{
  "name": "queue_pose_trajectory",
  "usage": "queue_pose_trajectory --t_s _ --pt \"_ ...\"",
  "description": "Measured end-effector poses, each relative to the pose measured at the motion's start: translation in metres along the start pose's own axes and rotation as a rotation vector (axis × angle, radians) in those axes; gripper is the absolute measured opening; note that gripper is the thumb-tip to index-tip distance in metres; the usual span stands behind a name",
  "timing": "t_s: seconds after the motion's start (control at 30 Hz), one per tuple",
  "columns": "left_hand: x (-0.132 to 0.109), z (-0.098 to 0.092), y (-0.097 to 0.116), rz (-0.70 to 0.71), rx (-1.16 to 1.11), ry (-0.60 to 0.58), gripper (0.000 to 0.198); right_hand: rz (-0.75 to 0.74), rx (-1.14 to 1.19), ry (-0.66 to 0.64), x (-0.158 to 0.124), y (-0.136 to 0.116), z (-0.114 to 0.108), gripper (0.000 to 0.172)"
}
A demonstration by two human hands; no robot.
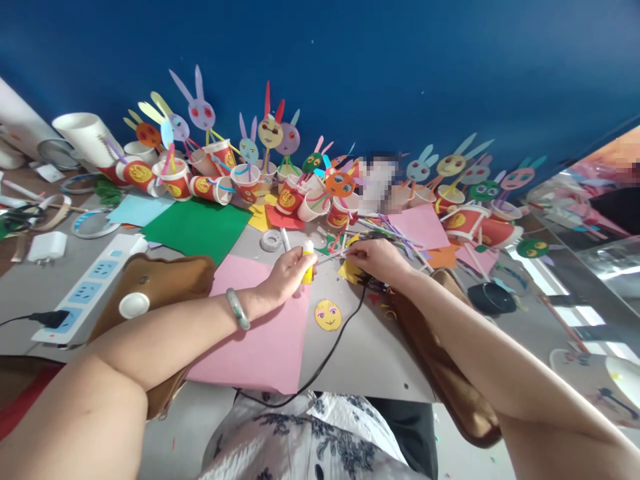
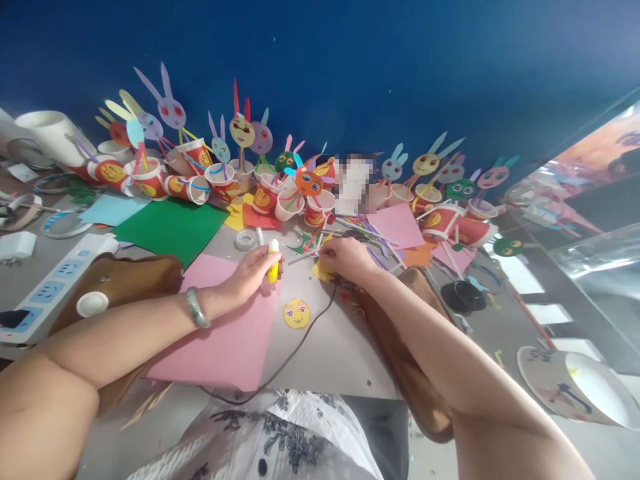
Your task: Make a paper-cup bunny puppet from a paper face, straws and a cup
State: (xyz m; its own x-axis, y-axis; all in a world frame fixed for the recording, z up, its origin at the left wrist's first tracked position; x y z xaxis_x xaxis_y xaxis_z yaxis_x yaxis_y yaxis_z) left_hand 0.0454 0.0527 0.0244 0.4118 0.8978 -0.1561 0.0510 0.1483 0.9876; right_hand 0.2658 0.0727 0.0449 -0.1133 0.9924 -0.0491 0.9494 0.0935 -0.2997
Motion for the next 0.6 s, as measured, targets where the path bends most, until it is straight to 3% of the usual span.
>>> queue_pose_trajectory --t_s 0.2,0.33,0.6 --pt "0.007 -0.002 -0.012 -0.028 -0.027 -0.015 0.023 0.046 -0.224 -0.038 -0.001 -0.014 0.019 0.035" --pt "0.008 -0.001 -0.012 0.017 -0.035 -0.023 0.022 0.092 -0.298 -0.034 -0.002 -0.015 0.024 0.037" --pt "0.007 0.000 -0.011 -0.041 -0.033 -0.027 0.018 0.107 -0.383 -0.133 0.010 -0.027 0.027 0.036"
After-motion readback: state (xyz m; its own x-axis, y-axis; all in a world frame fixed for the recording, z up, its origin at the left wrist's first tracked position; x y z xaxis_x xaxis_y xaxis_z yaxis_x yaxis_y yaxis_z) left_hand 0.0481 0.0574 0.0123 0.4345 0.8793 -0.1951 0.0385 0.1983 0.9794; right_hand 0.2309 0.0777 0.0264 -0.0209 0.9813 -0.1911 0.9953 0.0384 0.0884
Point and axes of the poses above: each hand's wrist, its own x-axis towards the middle knuckle, its own z-axis out of the palm, y = z × x, the point moved 4 cm from there along x, towards the middle knuckle, and after that the axes turned 7 degrees about x, right-handed, at the moved point
